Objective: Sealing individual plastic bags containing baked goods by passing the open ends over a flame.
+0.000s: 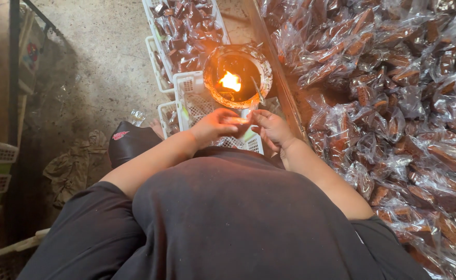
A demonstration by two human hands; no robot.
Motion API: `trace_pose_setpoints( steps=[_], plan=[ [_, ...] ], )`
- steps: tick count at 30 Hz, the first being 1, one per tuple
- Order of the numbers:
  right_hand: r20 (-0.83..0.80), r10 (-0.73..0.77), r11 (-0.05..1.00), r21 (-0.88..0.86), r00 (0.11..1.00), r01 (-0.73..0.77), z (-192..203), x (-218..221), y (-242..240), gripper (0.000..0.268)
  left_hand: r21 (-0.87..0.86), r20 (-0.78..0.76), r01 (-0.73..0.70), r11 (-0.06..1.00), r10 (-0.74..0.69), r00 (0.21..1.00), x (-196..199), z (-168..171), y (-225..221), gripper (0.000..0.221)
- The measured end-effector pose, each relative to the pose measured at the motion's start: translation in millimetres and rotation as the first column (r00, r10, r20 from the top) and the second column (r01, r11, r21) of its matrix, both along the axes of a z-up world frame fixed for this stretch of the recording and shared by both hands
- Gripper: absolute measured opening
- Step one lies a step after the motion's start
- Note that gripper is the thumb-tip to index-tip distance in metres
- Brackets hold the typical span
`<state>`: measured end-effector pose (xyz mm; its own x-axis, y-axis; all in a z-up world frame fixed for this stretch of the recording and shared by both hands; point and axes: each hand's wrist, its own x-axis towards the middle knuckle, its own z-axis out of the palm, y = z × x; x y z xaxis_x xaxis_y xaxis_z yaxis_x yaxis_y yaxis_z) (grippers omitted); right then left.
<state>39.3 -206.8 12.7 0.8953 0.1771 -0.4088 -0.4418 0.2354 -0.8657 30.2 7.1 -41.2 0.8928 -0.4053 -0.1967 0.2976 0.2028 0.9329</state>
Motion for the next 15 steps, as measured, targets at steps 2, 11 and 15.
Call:
trace_pose_setpoints(
  steps=[2,11,15],
  plan=[
    [-0.022,0.111,0.989,-0.096,0.994,-0.112,4.0,-2.4,0.1,0.014,-0.132,-0.26,-0.2,0.971,0.161,0.952,-6.5,17.3,14.3,0.065],
    [-0.001,0.405,0.687,-0.66,0.914,-0.305,2.9,0.0,4.6,0.023,-0.198,-0.215,-0.077,0.977,0.034,0.976,-19.3,9.6,6.2,0.038],
    [0.287,0.305,0.628,-0.777,0.908,0.035,78.4,16.3,-14.0,0.019,0.051,-0.307,-0.189,0.981,0.195,0.932,-19.8,12.0,26.7,0.049]
  ],
)
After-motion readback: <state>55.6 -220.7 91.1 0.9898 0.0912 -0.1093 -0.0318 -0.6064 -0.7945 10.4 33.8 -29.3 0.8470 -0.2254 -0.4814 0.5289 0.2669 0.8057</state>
